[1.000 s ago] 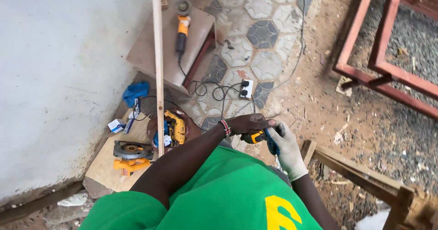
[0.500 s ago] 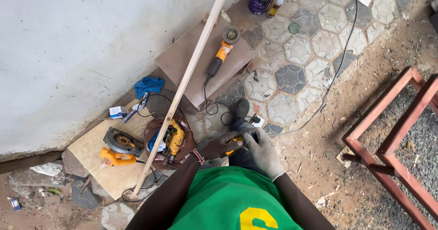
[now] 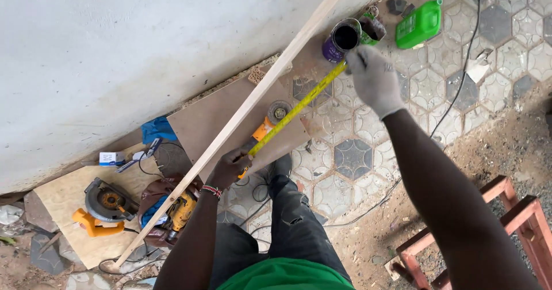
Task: Measuring a wooden strip, marking it, cutting it with a circular saw, and packing tools into a bag.
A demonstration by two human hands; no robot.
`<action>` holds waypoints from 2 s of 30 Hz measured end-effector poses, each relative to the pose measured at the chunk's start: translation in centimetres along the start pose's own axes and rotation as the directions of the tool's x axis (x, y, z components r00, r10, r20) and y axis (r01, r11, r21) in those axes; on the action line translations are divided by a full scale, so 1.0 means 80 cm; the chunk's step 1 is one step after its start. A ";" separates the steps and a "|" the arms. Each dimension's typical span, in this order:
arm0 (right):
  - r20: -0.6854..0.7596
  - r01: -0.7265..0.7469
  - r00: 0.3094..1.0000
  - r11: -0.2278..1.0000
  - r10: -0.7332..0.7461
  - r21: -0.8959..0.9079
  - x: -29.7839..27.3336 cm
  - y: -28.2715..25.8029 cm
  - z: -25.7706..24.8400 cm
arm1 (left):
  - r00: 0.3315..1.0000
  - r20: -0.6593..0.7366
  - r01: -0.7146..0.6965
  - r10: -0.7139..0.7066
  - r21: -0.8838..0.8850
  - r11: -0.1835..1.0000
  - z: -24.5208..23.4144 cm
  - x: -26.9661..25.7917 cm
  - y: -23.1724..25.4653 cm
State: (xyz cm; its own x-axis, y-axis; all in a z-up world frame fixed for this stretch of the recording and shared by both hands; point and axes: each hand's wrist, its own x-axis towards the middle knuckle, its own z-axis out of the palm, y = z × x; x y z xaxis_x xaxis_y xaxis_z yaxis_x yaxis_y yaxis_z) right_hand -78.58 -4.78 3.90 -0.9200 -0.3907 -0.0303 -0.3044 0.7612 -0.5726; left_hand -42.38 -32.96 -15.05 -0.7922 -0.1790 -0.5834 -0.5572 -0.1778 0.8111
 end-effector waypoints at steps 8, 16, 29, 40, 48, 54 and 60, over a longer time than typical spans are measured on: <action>-0.140 0.082 0.988 0.988 -0.063 0.131 0.271 0.027 -0.008 | 0.975 -0.215 0.082 -0.055 0.120 0.989 -0.025 0.180 0.079; -0.128 0.131 0.979 0.968 -0.161 -0.213 0.291 0.053 0.026 | 0.960 -0.257 0.188 -0.109 0.305 0.934 -0.055 0.199 0.076; -0.055 0.122 0.988 0.956 -0.141 -0.266 0.325 0.167 0.067 | 0.975 -0.120 0.220 -0.185 0.442 0.869 -0.045 0.246 0.062; -0.132 -0.007 0.990 0.944 0.053 0.330 0.273 0.157 0.200 | 0.925 -0.289 0.365 -0.247 0.496 0.787 -0.003 0.318 -0.018; 0.288 -0.246 0.950 0.852 0.118 0.462 0.191 0.123 0.278 | 0.885 -0.386 0.433 -0.260 0.475 0.766 0.020 0.370 -0.082; 0.440 -0.306 0.893 0.846 0.096 0.437 0.183 0.154 0.326 | 0.853 -0.400 0.492 -0.336 0.401 0.772 0.019 0.395 -0.116; 0.528 -0.253 0.848 0.840 -0.047 0.481 0.196 0.235 0.425 | 0.854 -0.392 0.498 -0.342 0.425 0.756 0.024 0.381 -0.075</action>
State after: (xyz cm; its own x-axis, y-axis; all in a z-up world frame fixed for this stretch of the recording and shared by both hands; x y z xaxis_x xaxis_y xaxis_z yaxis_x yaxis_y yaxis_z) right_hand -90.36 -14.19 -35.21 -0.6349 -0.6409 -0.4314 0.0956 0.4890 -0.8670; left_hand -63.62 -35.49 -37.63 -0.3887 -0.4711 -0.7918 -0.9213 0.1881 0.3404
